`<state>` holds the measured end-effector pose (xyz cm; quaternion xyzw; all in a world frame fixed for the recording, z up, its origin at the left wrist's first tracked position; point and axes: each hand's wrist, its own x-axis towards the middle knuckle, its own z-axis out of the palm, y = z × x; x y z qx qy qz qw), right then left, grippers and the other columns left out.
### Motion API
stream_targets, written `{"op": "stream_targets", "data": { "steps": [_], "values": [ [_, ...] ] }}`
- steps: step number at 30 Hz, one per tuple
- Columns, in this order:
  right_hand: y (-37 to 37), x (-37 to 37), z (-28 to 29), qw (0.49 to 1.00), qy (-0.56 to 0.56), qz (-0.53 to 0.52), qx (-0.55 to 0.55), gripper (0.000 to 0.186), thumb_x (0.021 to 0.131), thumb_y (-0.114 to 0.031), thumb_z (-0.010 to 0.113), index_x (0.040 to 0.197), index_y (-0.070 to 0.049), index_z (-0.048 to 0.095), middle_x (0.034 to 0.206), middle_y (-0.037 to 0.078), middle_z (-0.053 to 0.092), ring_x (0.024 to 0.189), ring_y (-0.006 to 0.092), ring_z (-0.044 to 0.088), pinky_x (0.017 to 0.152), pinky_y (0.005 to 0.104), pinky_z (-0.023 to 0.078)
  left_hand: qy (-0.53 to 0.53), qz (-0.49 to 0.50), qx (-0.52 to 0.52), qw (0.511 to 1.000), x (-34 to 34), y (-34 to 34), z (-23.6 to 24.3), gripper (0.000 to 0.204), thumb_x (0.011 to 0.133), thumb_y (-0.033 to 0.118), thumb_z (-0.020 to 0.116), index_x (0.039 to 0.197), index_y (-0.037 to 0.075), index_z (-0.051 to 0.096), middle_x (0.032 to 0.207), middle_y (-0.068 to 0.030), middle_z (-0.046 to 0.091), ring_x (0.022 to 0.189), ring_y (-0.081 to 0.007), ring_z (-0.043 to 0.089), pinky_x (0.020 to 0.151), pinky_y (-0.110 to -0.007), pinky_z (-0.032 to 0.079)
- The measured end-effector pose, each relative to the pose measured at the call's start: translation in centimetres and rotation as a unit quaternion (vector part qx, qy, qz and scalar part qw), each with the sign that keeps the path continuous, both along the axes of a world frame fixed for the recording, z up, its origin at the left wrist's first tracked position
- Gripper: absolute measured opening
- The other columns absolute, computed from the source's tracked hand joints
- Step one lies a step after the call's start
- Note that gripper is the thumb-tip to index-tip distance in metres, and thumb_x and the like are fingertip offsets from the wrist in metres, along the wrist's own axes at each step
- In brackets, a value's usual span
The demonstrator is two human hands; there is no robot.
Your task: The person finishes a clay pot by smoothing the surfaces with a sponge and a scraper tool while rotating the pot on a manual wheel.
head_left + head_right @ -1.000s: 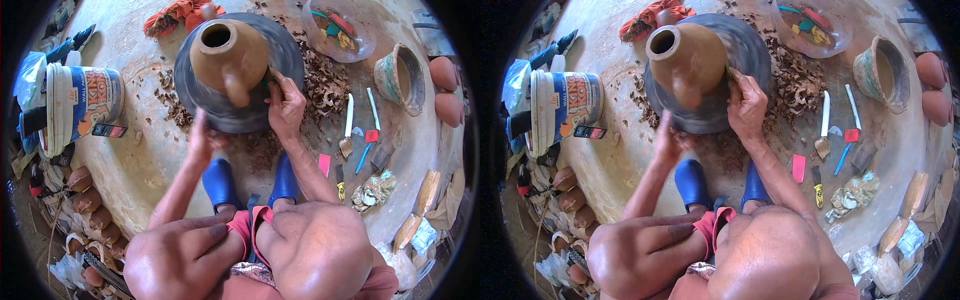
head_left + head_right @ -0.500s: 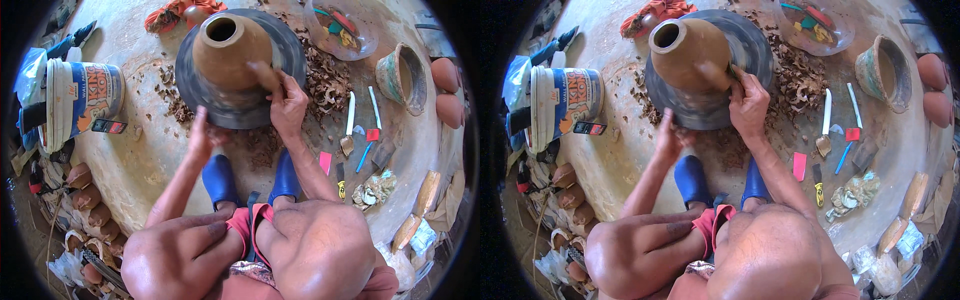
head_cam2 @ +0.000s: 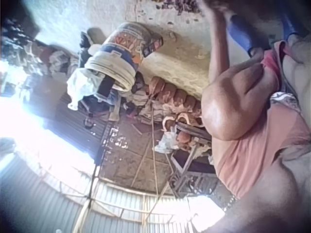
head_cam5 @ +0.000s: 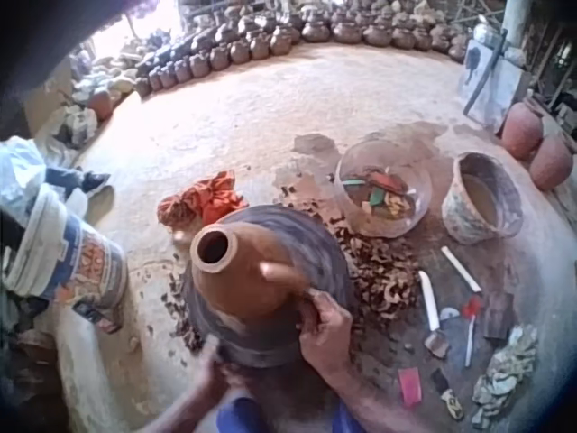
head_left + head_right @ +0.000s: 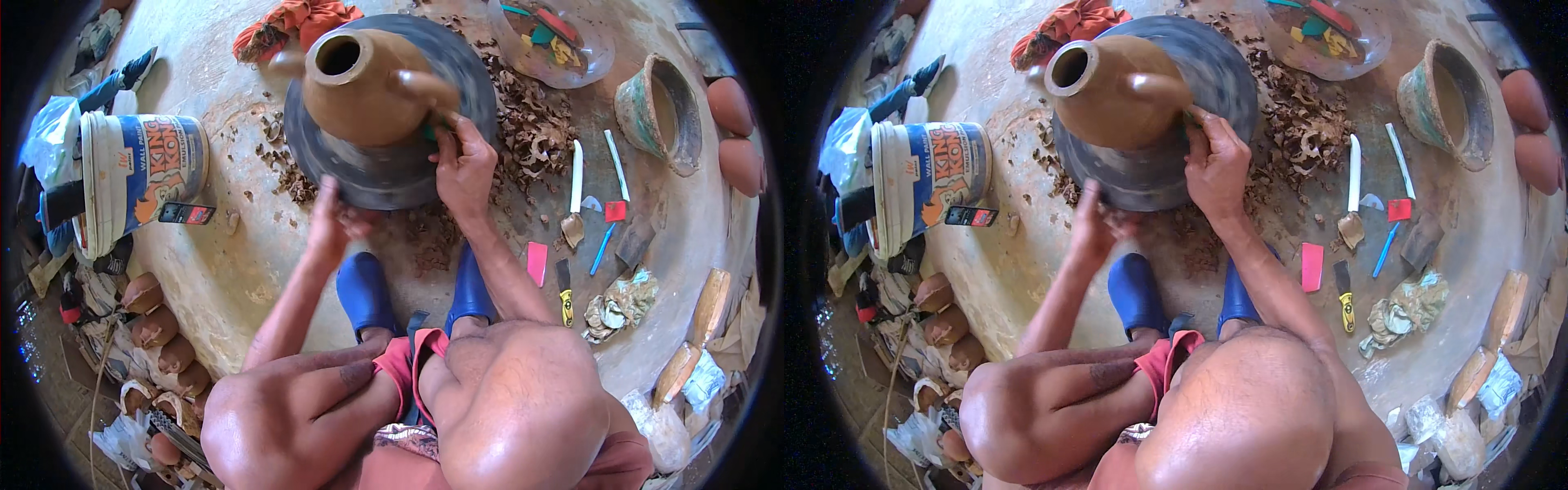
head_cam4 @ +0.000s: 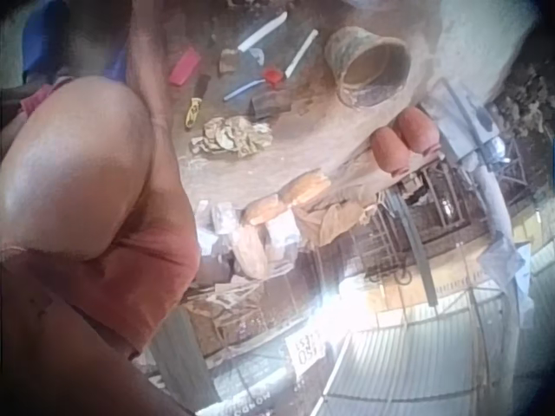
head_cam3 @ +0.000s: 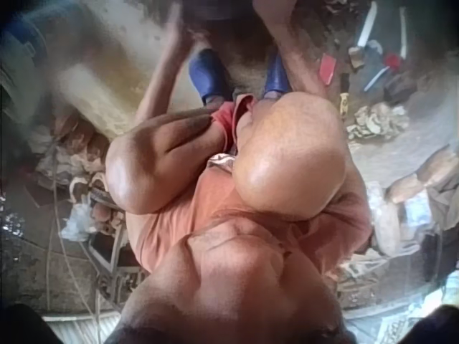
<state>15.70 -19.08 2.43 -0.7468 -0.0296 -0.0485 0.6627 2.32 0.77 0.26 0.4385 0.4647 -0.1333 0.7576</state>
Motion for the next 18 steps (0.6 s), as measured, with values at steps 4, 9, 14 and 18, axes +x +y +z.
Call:
{"op": "stream_targets", "data": {
  "steps": [4,9,14,18],
  "values": [
    [-0.2,0.1,-1.4,0.999,-0.038,-0.002,-0.034,0.029,0.096,0.004,0.065,0.123,-0.003,0.074,0.095,0.016,0.072,0.076,0.0251,0.072,0.068,0.0362,0.056,-0.092,0.111,0.102,0.984,3.3,4.2,-1.3,0.071,0.106,0.066,0.051,0.148,0.009,0.048,0.134,-0.0125,0.067,0.114,-0.0270,0.071,0.086,-0.043,0.062],
    [0.2,0.0,-0.2,0.999,-0.021,0.012,-0.040,0.030,0.095,0.004,0.066,0.123,-0.004,0.074,0.097,0.018,0.072,0.082,0.0313,0.072,0.072,0.0384,0.056,-0.077,-0.122,-0.129,0.981,-3.3,-6.0,-2.2,0.077,0.106,0.065,0.049,0.158,0.009,0.035,0.130,-0.0189,0.069,0.107,-0.0324,0.074,0.090,-0.045,0.060],
    [-0.6,0.2,-1.0,0.998,-0.055,0.003,-0.043,0.031,0.094,0.005,0.065,0.122,-0.004,0.074,0.098,0.018,0.072,0.082,0.0336,0.072,0.072,0.0385,0.055,0.029,-0.080,-0.053,0.995,-1.9,-5.8,0.3,0.090,0.102,0.072,0.051,0.163,0.011,0.025,0.133,-0.0226,0.066,0.107,-0.0351,0.074,0.084,-0.044,0.060],
    [-0.1,0.3,-1.0,0.998,-0.048,-0.003,-0.026,0.031,0.093,0.006,0.065,0.122,-0.004,0.074,0.098,0.018,0.072,0.082,0.0339,0.072,0.072,0.0390,0.056,-0.035,0.048,0.088,0.994,0.7,2.1,-1.7,0.084,0.102,0.070,0.054,0.164,0.019,0.029,0.154,-0.0118,0.052,0.127,-0.0289,0.062,0.095,-0.045,0.052]
  ]
}}
